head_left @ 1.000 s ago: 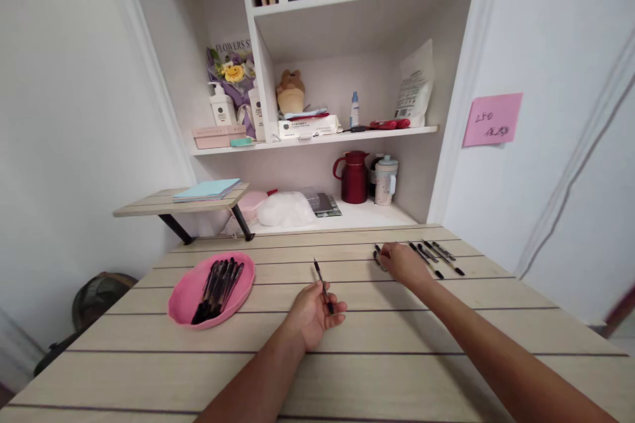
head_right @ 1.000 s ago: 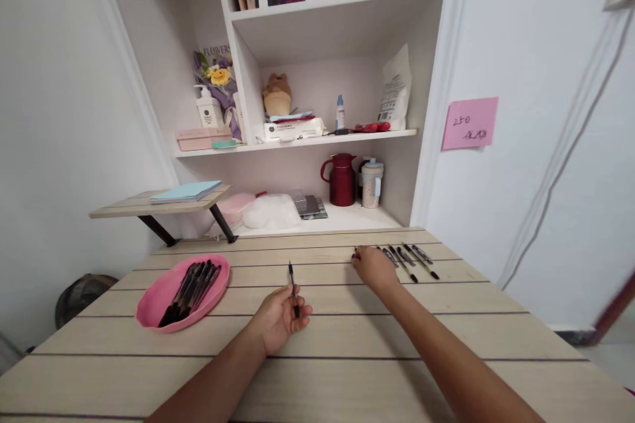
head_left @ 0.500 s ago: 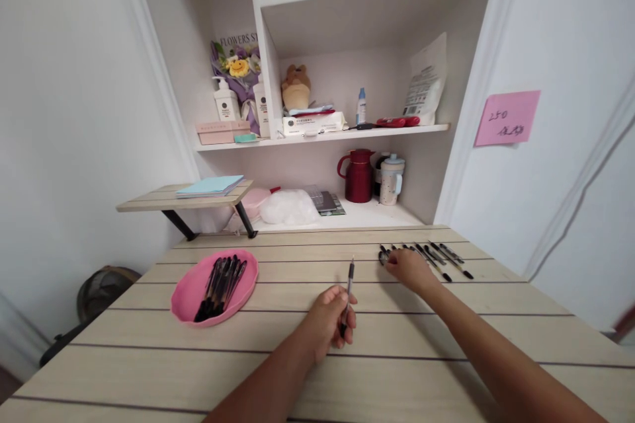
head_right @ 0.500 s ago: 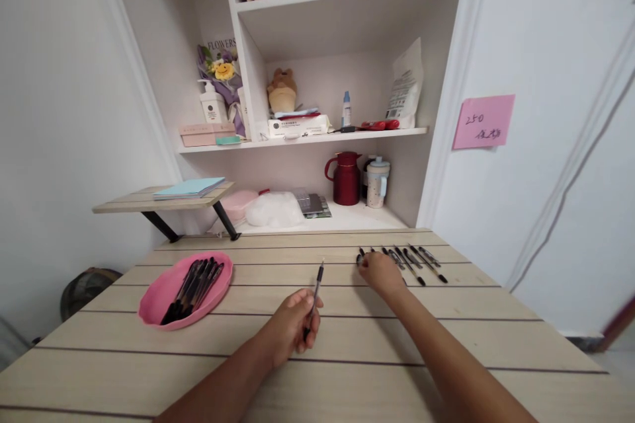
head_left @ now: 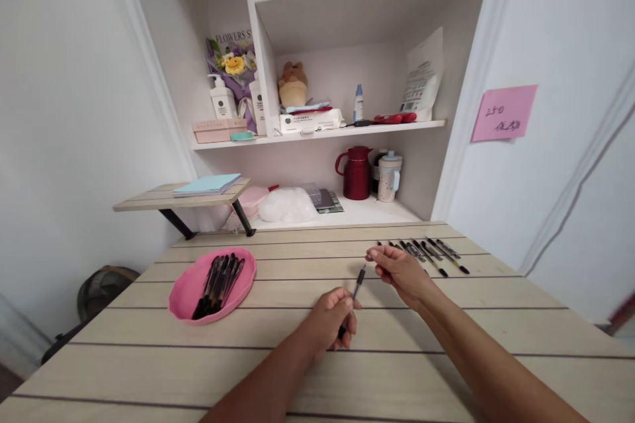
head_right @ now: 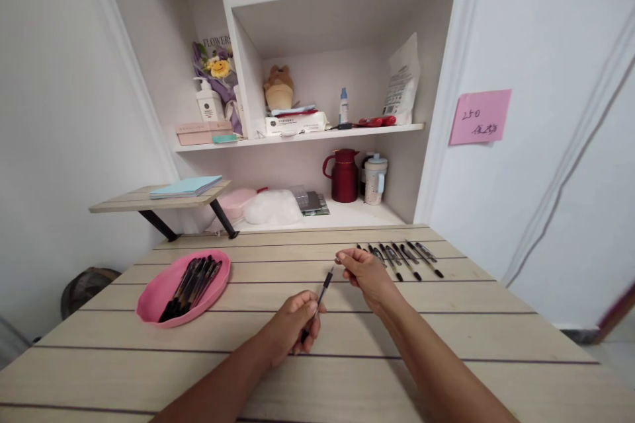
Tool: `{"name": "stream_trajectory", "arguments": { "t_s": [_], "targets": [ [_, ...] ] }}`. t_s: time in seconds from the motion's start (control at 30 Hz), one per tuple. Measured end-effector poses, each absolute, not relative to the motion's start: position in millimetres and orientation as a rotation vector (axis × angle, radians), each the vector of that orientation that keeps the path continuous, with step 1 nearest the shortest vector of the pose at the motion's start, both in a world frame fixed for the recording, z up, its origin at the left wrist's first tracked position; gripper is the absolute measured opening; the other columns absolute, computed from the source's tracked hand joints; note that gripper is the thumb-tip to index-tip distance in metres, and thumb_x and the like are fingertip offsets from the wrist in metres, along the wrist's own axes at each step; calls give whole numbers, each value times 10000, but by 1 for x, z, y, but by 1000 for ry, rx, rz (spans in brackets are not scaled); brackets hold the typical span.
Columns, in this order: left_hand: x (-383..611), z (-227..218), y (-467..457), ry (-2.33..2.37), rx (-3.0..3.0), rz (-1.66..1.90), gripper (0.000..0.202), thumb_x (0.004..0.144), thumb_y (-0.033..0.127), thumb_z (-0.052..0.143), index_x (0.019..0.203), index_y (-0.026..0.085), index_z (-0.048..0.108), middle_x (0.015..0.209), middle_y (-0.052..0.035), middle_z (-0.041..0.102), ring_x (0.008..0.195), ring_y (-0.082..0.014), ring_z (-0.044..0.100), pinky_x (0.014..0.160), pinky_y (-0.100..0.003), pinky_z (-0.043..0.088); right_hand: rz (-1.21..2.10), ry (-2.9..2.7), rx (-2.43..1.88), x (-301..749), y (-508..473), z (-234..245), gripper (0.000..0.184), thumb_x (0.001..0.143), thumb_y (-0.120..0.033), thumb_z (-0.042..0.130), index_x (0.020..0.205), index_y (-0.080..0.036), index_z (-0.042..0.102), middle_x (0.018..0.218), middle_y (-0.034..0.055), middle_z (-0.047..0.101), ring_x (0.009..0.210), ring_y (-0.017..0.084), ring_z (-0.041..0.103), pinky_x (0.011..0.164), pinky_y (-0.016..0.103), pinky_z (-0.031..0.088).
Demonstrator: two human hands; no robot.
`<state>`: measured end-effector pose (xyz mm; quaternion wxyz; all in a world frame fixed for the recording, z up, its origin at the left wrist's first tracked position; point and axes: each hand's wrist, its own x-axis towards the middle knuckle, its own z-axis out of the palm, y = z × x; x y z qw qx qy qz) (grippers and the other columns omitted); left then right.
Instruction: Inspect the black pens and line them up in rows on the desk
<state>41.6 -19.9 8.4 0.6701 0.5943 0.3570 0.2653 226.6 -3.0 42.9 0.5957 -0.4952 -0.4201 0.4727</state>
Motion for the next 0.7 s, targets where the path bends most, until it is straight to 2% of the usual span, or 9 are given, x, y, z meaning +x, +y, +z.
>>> {"name": "stream_trajectory", "arguments": {
  "t_s": [0.13,0.7],
  "targets": [
    [42,8,-19,809,1350,576,345,780,476,423,928,168,466,549,56,508,321,-39,415,297,-138,179,1107,-1022,-1178,221,-5,42,293,602,-415,684,721,-163,594,591,-21,549,431,41,382,392,184,233],
    [46,7,-21,856,1393,624,306,786,442,412,907,167,470,541,57,511,304,-41,414,288,-136,206,1086,-1023,-1243,214,-12,41,303,571,-425,688,641,-165,547,445,-70,438,384,42,346,379,192,204]
  ]
}}
